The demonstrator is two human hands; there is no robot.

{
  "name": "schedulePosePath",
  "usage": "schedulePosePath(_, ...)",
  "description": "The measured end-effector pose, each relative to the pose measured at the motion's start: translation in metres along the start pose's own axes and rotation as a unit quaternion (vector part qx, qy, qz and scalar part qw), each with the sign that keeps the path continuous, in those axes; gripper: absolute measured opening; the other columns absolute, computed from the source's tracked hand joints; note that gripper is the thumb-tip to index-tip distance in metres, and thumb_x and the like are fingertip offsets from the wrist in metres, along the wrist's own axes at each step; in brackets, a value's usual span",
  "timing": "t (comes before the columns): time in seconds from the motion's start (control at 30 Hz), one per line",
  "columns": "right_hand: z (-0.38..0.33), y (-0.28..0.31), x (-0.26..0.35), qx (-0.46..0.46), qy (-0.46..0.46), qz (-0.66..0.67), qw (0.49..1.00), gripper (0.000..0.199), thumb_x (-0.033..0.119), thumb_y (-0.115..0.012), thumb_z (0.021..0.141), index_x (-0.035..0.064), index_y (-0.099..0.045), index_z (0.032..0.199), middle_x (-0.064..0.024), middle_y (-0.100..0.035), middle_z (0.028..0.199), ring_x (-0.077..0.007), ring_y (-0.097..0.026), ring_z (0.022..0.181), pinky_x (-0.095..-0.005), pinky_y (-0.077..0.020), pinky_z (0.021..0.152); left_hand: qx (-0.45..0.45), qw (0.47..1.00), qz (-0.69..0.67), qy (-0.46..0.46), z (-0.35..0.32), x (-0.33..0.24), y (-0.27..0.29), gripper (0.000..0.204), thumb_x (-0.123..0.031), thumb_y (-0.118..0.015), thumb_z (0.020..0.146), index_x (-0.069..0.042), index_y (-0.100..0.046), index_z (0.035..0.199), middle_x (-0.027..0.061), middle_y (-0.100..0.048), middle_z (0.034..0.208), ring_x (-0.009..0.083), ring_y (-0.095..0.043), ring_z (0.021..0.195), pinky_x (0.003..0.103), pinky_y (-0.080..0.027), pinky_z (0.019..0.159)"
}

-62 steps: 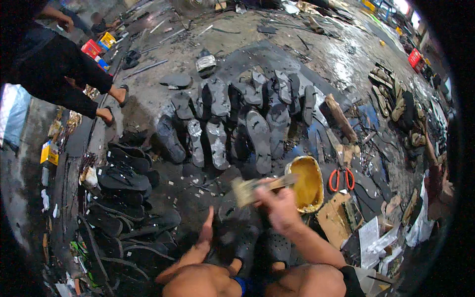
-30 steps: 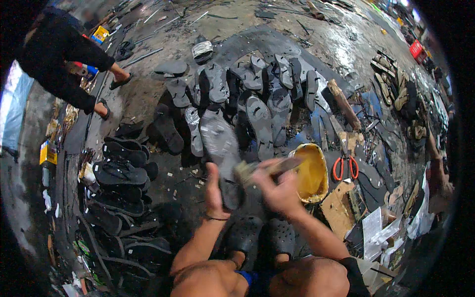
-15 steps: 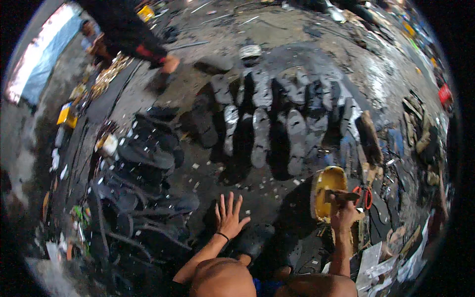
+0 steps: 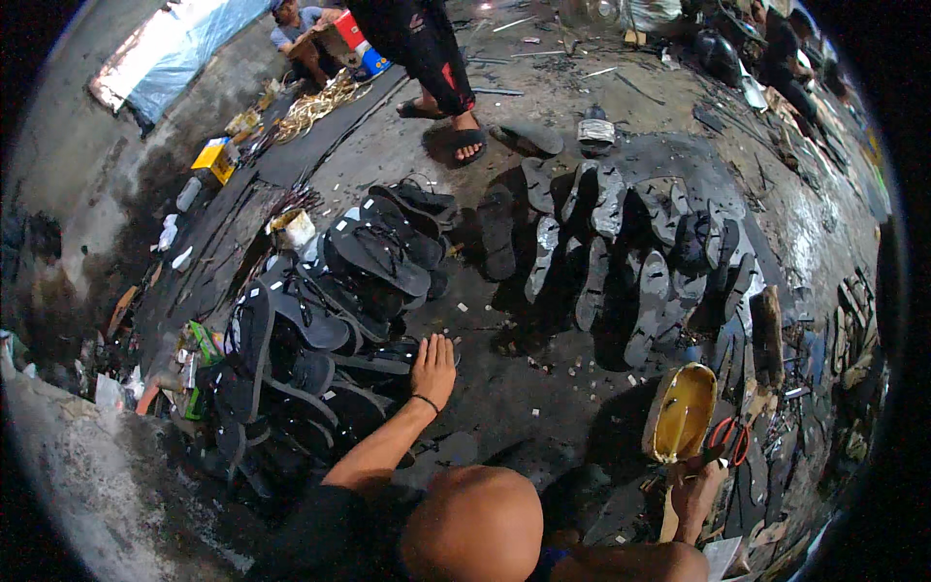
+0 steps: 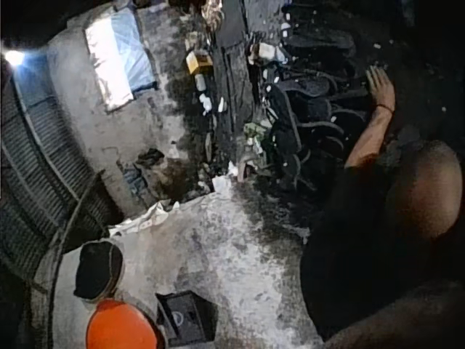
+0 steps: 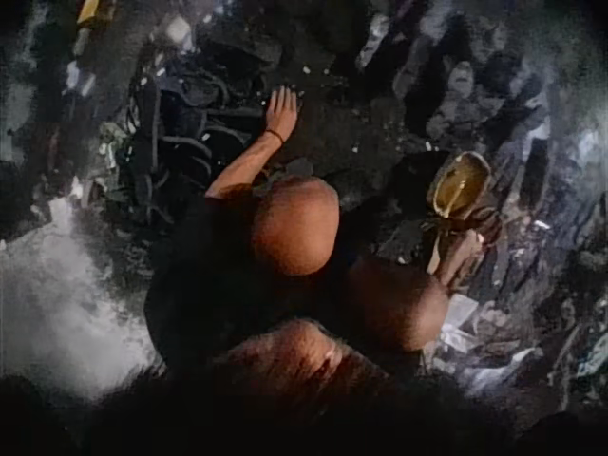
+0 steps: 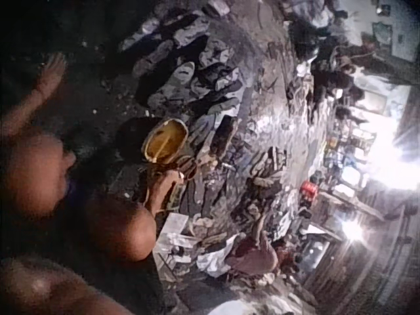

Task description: The person pours a yellow liquid from a large container into a small bowl, then uses a brush to apply the liquid to the soles of multiple black flip-flops. The person works one at a time, dipping the brush and coating each sole before placing it back on the floor.

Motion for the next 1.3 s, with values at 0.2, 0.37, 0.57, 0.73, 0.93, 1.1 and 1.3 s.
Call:
schedulePosePath(0.2, -0.01, 0.011, 0.0, -0.129, -0.153, 0.221, 0.954, 0.017, 0.005, -0.071, 0.082, 0.0016, -0.061, 0.096, -0.0107, -0.065, 0.087, -0.0245, -0.065, 0.077, -0.0354, -0.0517, 0.071, -0.108, 0.801, -0.581, -0.091, 0.015, -0.013, 0.192, 0.052, 0.003, -0.068, 0.074, -0.001, -0.058, 0.124, 0.0148, -0.055, 0.139, 0.0305, -0.059, 0.12, 0.037, -0.049, 0.102)
schedulePosePath(0.37, -0.01, 0.0, 0.046, -0.047, 0.046, -0.209, 0.976, 0.021, 0.012, -0.069, 0.085, -0.0002, -0.063, 0.1, -0.0154, -0.07, 0.086, -0.0291, -0.068, 0.076, -0.0353, -0.0529, 0.067, 0.103, 0.792, -0.528, -0.289, -0.044, -0.075, 0.114, 0.062, 0.006, -0.067, 0.069, -0.003, -0.052, 0.128, 0.0125, -0.051, 0.143, 0.0343, -0.053, 0.127, 0.041, -0.043, 0.109)
schedulePosePath(0.57, -0.027, 0.006, 0.065, 0.047, -0.053, -0.245, 0.967, 0.032, 0.019, -0.074, 0.081, 0.0016, -0.062, 0.106, -0.0187, -0.068, 0.09, -0.0308, -0.067, 0.081, -0.0378, -0.0519, 0.072, 0.305, 0.613, -0.725, -0.072, -0.047, -0.12, 0.064, 0.074, -0.012, -0.07, 0.08, -0.001, -0.033, 0.143, 0.021, -0.037, 0.151, 0.0368, -0.037, 0.139, 0.042, -0.035, 0.113)
schedulePosePath(0.73, -0.016, -0.02, 0.1, 0.075, -0.135, 0.08, 0.985, 0.039, 0.021, -0.078, 0.084, 0.0028, -0.062, 0.115, -0.0134, -0.071, 0.102, -0.0257, -0.067, 0.094, -0.0364, -0.0529, 0.083, 0.1, 0.832, -0.533, -0.115, -0.007, -0.161, 0.053, 0.074, -0.044, -0.064, 0.091, -0.005, -0.037, 0.149, 0.0206, -0.026, 0.159, 0.0385, -0.016, 0.149, 0.05, -0.023, 0.118)
schedulePosePath(0.93, 0.021, -0.094, 0.206, 0.042, 0.085, 0.326, 0.94, 0.028, 0.006, -0.077, 0.085, 0.0005, -0.064, 0.109, -0.0066, -0.068, 0.101, -0.0159, -0.066, 0.092, -0.0291, -0.0526, 0.083, 0.23, 0.429, -0.859, 0.158, 0.041, -0.157, 0.016, 0.053, -0.034, -0.038, 0.106, -0.004, -0.041, 0.149, 0.0099, -0.05, 0.146, 0.0194, -0.045, 0.135, 0.032, -0.033, 0.113)
schedulePosePath(1.1, 0.072, -0.114, 0.229, -0.069, 0.285, 0.105, 0.95, 0.022, 0.01, -0.076, 0.083, 0.0067, -0.067, 0.103, -0.0115, -0.068, 0.09, -0.0249, -0.066, 0.08, -0.0322, -0.0503, 0.076, 0.219, 0.154, -0.961, 0.07, 0.074, -0.178, 0.099, 0.045, -0.033, -0.036, 0.106, -0.003, -0.054, 0.134, 0.0076, -0.063, 0.123, 0.0197, -0.06, 0.11, 0.034, -0.047, 0.098)
schedulePosePath(1.3, 0.057, -0.111, 0.232, -0.082, 0.291, 0.129, 0.944, 0.021, 0.013, -0.077, 0.083, 0.004, -0.069, 0.101, -0.0129, -0.072, 0.092, -0.0263, -0.07, 0.085, -0.0353, -0.0545, 0.076, 0.202, 0.295, -0.925, 0.128, 0.067, -0.178, 0.118, 0.046, -0.034, -0.037, 0.107, -0.001, -0.056, 0.132, 0.0074, -0.063, 0.12, 0.019, -0.061, 0.106, 0.034, -0.05, 0.091)
Point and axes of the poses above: each hand's wrist, its own z-axis towards the middle knuckle, its own y-axis out of the back of the hand, x = y × z, the point moved 4 cm from there along z, towards the middle knuckle
